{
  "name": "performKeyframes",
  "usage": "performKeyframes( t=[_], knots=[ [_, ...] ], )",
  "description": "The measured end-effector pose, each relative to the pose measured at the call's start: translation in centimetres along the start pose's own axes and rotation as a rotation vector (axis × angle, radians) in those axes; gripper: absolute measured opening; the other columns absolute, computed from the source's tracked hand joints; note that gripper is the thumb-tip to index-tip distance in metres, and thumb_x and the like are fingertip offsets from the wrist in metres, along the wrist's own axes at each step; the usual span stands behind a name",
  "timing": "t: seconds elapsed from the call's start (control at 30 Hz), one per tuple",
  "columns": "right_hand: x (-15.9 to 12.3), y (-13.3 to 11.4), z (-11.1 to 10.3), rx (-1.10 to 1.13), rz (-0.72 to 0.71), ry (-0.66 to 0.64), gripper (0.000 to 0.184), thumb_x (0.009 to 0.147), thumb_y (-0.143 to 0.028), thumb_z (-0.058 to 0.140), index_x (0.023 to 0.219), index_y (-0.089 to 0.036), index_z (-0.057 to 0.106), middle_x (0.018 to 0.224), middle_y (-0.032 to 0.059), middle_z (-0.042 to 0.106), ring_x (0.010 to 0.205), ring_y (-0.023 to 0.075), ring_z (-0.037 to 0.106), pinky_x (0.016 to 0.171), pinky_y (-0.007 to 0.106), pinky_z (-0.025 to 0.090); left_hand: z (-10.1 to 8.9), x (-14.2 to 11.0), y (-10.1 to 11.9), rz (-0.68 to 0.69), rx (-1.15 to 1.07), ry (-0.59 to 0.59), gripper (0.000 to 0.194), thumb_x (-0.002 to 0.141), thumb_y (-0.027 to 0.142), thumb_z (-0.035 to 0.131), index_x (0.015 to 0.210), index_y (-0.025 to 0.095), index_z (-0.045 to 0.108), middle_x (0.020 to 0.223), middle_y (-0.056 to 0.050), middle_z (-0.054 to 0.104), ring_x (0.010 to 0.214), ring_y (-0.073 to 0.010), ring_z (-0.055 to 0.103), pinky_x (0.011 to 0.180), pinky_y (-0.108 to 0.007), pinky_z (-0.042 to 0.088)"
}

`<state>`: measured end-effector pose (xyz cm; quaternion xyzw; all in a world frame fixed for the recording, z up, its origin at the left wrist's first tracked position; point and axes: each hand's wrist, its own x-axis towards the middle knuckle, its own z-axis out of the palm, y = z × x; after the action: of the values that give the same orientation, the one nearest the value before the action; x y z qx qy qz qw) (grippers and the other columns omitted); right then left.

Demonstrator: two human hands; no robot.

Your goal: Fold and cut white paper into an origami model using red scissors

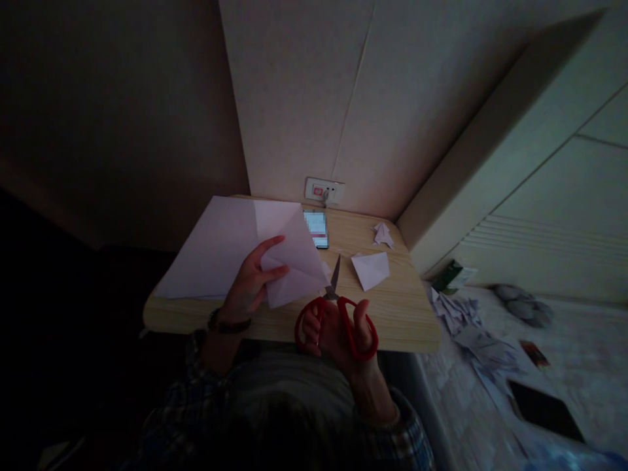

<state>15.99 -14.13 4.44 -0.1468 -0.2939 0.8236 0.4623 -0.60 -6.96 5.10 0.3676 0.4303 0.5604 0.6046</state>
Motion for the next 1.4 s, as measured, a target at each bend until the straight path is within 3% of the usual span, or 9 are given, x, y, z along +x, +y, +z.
performKeyframes(
  t=[0.17, 0.47, 0.8, 1.23, 1.4],
  knots=[
    [-0.3, 0.1, -0.2, -0.039, -0.004, 0.012, 0.074, 0.064, -0.086, 0.043, 0.079, -0.015, 0.058, 0.066, 0.0008, 0.040, 0.056, 0.0125, 0.035, 0.040, 0.022, 0.029, 0.0, 0.0, 0.2, 0.005, 0.019, -0.010, 0.078, 0.053, 0.018, 0.079, 0.127, 0.018, 0.053, 0.090, -0.002, 0.067, 0.076, -0.0162, 0.059, 0.062, -0.022, 0.047],
    [-0.3, -0.6, 1.1, -0.065, 0.001, -0.028, 0.064, 0.066, -0.082, 0.047, 0.076, -0.019, 0.054, 0.065, 0.0018, 0.042, 0.060, 0.0169, 0.043, 0.044, 0.028, 0.040, -0.3, 0.1, 0.4, 0.024, 0.021, 0.010, 0.072, 0.054, 0.017, 0.078, 0.123, 0.020, 0.056, 0.099, -0.004, 0.068, 0.078, -0.0172, 0.062, 0.064, -0.024, 0.051],
    [-0.1, 0.2, -0.5, -0.021, 0.035, -0.019, 0.071, 0.066, -0.085, 0.042, 0.077, -0.017, 0.057, 0.067, -0.0003, 0.040, 0.054, 0.0116, 0.036, 0.041, 0.022, 0.031, -0.3, -0.2, 0.6, 0.008, 0.040, -0.034, 0.077, 0.055, 0.019, 0.080, 0.127, 0.020, 0.052, 0.098, -0.004, 0.067, 0.078, -0.0178, 0.062, 0.061, -0.023, 0.050],
    [-0.2, 0.1, 0.3, -0.044, 0.001, -0.006, 0.071, 0.062, -0.086, 0.047, 0.074, -0.017, 0.058, 0.067, 0.0010, 0.039, 0.053, 0.0125, 0.034, 0.040, 0.024, 0.027, -0.1, -0.3, 0.7, 0.022, 0.031, -0.001, 0.080, 0.052, 0.020, 0.080, 0.127, 0.021, 0.053, 0.099, -0.004, 0.068, 0.074, -0.0167, 0.063, 0.058, -0.023, 0.052],
    [0.0, 0.1, 0.4, 0.002, -0.003, -0.017, 0.064, 0.065, -0.084, 0.047, 0.070, -0.019, 0.052, 0.065, -0.0001, 0.040, 0.055, 0.0129, 0.035, 0.040, 0.023, 0.030, -0.1, -0.5, 0.6, 0.018, 0.052, -0.032, 0.078, 0.052, 0.019, 0.081, 0.126, 0.022, 0.054, 0.086, -0.002, 0.067, 0.067, -0.0161, 0.061, 0.052, -0.022, 0.050]
  ],
)
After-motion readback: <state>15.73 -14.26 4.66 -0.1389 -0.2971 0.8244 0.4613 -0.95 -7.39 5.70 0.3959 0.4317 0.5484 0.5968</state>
